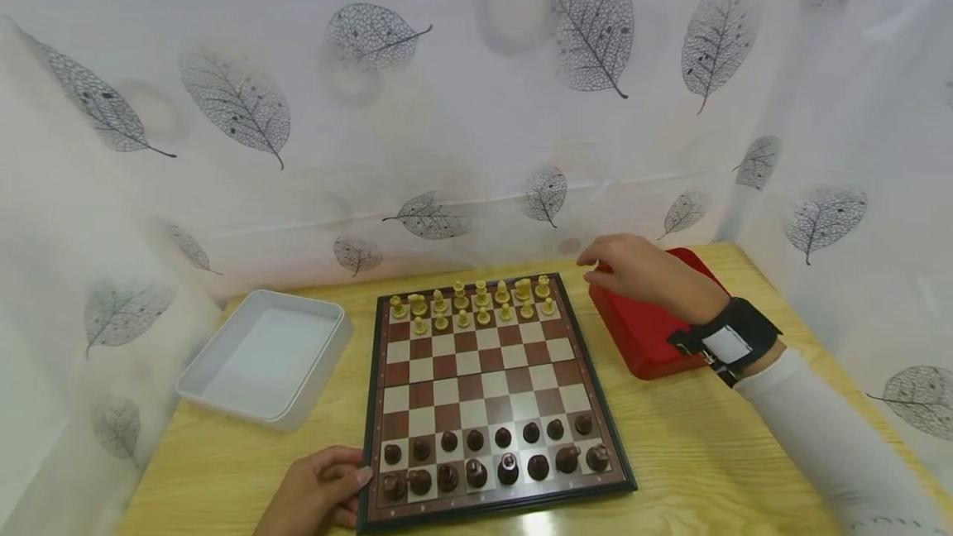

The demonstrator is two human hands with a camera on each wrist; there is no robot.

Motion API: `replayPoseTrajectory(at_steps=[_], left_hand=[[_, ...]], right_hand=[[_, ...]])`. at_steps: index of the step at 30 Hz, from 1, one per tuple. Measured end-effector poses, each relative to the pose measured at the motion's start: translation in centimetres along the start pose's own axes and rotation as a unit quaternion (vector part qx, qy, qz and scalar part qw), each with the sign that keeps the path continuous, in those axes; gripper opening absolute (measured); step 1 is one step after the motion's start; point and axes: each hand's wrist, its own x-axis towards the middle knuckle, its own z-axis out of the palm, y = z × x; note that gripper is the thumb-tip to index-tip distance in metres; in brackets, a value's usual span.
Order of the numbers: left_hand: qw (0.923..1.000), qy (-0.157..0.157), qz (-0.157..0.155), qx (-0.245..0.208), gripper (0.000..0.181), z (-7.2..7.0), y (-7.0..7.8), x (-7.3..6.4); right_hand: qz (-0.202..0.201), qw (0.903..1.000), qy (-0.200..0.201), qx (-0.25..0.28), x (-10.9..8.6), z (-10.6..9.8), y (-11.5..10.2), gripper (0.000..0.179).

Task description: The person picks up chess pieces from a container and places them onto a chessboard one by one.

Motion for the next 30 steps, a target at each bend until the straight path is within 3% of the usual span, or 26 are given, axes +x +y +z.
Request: replayPoseTrajectory(at_steps=[10, 17, 30], left_hand=[[0.9999, 0.000, -0.010, -0.007, 0.062, -0.1, -0.3, 0.3], [0.9998, -0.001, -0.016, -0.009, 0.063, 0.0, -0.2, 0.2], [0.9998, 0.002, -0.019, -0.009, 0.066, 0.0, -0.1, 0.2]], right_hand=[[0.031, 0.9995, 0.002, -0.007, -2.0, -0.4, 3.8, 0.018], [0.044, 0.9987, -0.019, -0.019, -2.7, -0.3, 5.9, 0.019], [0.145, 0.9855, -0.088, 0.001, -3.5, 0.2, 10.0, 0.026]])
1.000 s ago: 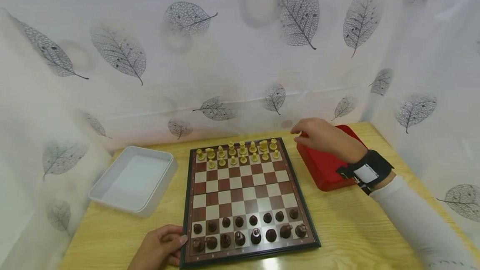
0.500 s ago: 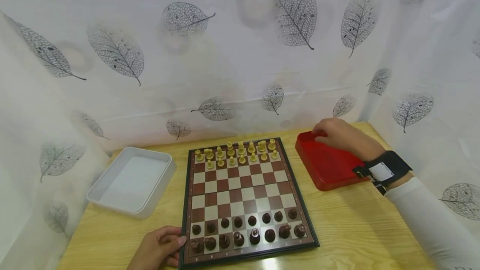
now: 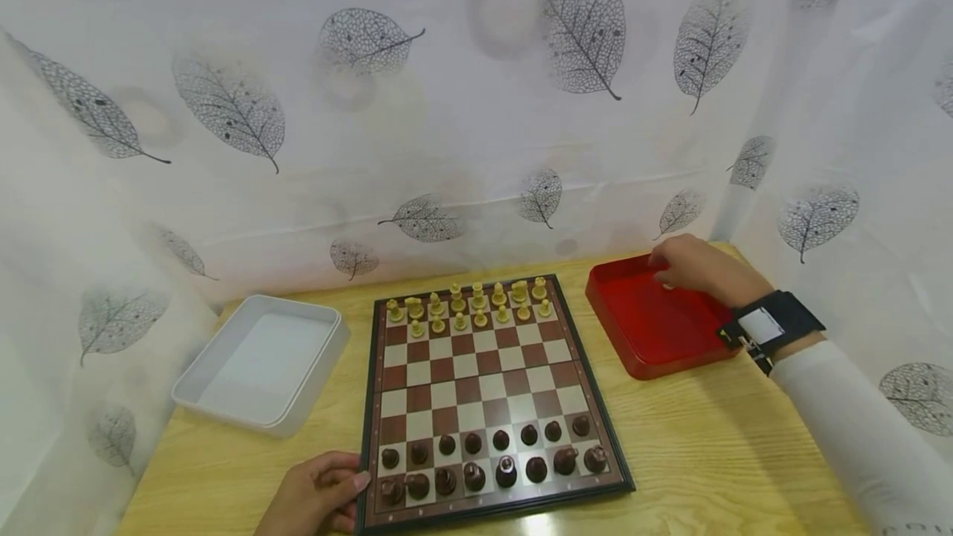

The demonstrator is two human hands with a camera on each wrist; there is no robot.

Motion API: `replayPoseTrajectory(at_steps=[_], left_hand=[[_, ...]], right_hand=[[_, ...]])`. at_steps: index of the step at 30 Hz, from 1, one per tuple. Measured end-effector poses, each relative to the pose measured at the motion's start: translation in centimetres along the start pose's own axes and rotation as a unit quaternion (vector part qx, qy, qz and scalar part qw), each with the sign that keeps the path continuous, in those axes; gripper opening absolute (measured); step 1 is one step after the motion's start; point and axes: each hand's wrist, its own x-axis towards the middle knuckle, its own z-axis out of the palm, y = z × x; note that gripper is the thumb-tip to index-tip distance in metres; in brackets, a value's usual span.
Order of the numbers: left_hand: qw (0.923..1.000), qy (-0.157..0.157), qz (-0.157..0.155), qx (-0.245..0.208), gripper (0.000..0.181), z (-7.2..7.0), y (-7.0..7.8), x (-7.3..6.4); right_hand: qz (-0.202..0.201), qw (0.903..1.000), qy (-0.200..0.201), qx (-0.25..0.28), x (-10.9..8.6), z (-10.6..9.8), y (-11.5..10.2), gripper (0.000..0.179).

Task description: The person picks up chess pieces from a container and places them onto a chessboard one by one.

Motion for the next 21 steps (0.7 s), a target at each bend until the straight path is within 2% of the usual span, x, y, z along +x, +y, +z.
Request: replayPoseTrajectory(at_steps=[11, 16, 21], left_hand=[[1.0000, 0.006, -0.001, 0.004, 0.064, 0.0, 0.0, 0.1], [1.0000, 0.005, -0.005, 0.001, 0.062, -0.1, 0.0, 0.2], [0.9999, 0.006, -0.012, -0.004, 0.064, -0.1, 0.0, 0.1]], right_hand=[[0.053, 0.9972, -0.054, 0.003, 0.6, 0.3, 1.4, 0.024], [0.060, 0.9956, -0.072, -0.003, 0.9, 0.5, 1.5, 0.022], [0.049, 0.9963, -0.068, -0.019, 1.3, 0.8, 1.7, 0.017]])
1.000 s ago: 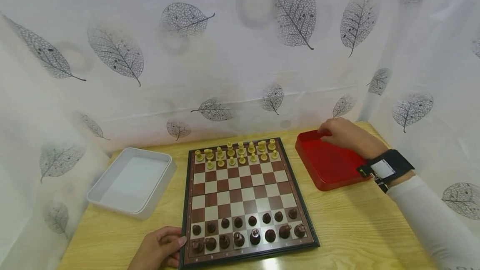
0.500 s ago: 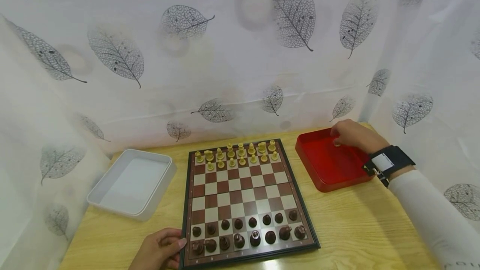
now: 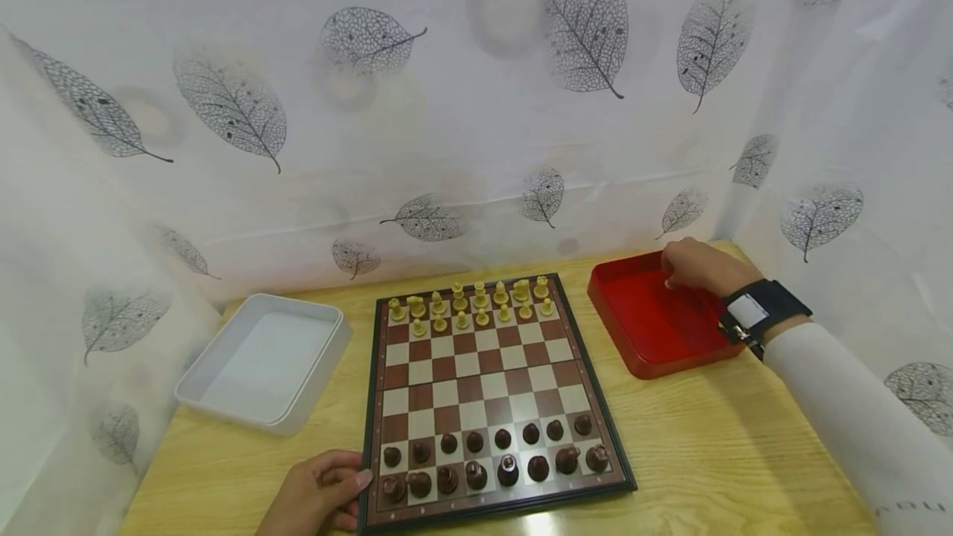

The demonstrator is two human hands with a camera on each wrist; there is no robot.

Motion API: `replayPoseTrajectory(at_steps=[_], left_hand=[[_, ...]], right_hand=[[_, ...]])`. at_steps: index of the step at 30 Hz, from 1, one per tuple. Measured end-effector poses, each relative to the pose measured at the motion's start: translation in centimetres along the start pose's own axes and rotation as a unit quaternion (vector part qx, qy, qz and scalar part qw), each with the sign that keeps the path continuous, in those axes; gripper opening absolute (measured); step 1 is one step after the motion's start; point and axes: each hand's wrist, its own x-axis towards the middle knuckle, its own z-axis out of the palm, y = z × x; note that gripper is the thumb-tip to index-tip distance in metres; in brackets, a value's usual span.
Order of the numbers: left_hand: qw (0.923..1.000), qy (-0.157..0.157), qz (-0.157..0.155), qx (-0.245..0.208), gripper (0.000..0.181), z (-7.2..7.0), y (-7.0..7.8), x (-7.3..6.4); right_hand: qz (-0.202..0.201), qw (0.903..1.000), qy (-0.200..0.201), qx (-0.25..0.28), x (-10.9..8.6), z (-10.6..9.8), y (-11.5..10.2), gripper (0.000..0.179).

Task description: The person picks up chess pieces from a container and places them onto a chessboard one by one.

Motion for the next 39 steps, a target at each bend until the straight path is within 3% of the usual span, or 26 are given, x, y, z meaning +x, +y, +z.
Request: replayPoseTrajectory(at_steps=[8, 21, 27, 34, 39], left_hand=[[0.9999, 0.002, 0.011, 0.002, 0.060, 0.1, 0.0, 0.0], [0.9999, 0.003, 0.008, 0.007, 0.060, 0.2, -0.1, 0.0], [0.9999, 0.005, 0.011, 0.011, 0.061, 0.2, 0.0, -0.2], [0.9999, 0.008, 0.009, 0.009, 0.065, 0.1, 0.1, -0.2], [0.9999, 0.000, 0.004, 0.010, 0.068, 0.1, -0.1, -0.1]], right_hand=[[-0.010, 0.9998, 0.001, -0.016, 0.8, 0.5, 0.4, 0.004], [0.015, 0.9998, 0.011, 0.007, 1.4, 0.8, 1.0, 0.016], [0.001, 0.9998, 0.016, -0.009, 0.9, -0.2, 0.7, 0.011], [0.004, 0.9994, 0.026, 0.021, -0.2, -1.5, 0.1, 0.012], [-0.012, 0.9995, 0.030, -0.006, -0.4, -1.6, -0.2, 0.013]])
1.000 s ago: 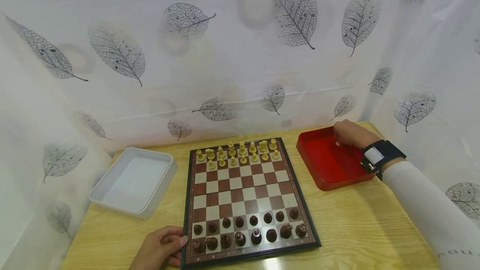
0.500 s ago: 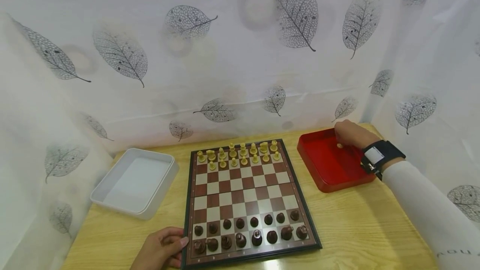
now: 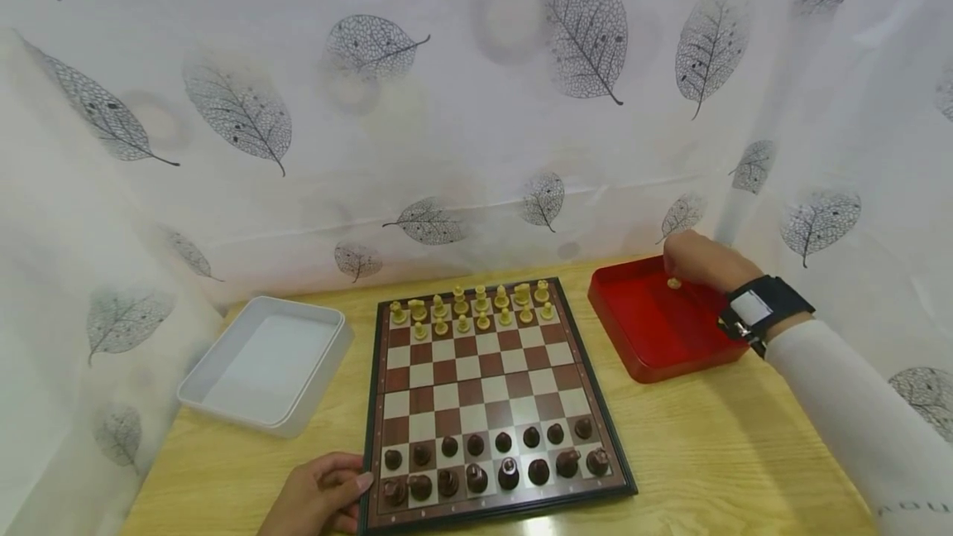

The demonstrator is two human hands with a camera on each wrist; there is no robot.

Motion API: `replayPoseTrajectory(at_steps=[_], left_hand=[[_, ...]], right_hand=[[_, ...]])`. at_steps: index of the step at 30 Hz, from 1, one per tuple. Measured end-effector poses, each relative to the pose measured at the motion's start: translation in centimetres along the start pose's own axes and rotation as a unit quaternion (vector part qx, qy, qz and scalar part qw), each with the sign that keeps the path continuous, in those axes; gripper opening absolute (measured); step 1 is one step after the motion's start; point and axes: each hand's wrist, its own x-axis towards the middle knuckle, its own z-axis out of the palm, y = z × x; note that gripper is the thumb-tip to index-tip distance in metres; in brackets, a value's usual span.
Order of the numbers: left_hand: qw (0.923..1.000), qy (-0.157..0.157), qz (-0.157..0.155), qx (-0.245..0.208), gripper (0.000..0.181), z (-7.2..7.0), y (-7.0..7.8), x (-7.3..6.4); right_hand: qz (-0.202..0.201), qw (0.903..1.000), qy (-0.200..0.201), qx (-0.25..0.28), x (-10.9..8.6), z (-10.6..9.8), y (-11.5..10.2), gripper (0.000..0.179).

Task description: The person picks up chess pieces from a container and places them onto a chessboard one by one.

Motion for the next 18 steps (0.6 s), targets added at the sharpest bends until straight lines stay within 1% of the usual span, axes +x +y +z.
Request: replayPoseTrajectory(at_steps=[4, 8, 12, 16, 18], left_hand=[[1.0000, -0.008, 0.001, -0.003, 0.067, 0.0, -0.1, 0.1], [1.0000, -0.007, -0.001, -0.003, 0.067, 0.0, -0.1, 0.1], [1.0000, -0.007, 0.003, -0.001, 0.068, -0.1, -0.1, 0.0], [0.9999, -0.010, 0.009, -0.005, 0.066, -0.1, 0.0, -0.1], [0.9999, -0.011, 0.011, -0.006, 0.065, -0.1, 0.0, 0.0]], right_hand=[[-0.019, 0.9996, 0.006, -0.019, 0.0, 0.1, -0.3, 0.011], [-0.031, 0.9988, 0.025, -0.027, -0.2, -0.1, -1.1, 0.009], [-0.039, 0.9981, 0.041, -0.022, -0.8, -0.8, -2.5, 0.011], [-0.047, 0.9978, 0.045, -0.011, -1.4, -1.4, -4.1, 0.014], [-0.058, 0.9971, 0.047, -0.013, -1.5, -1.6, -4.8, 0.015]])
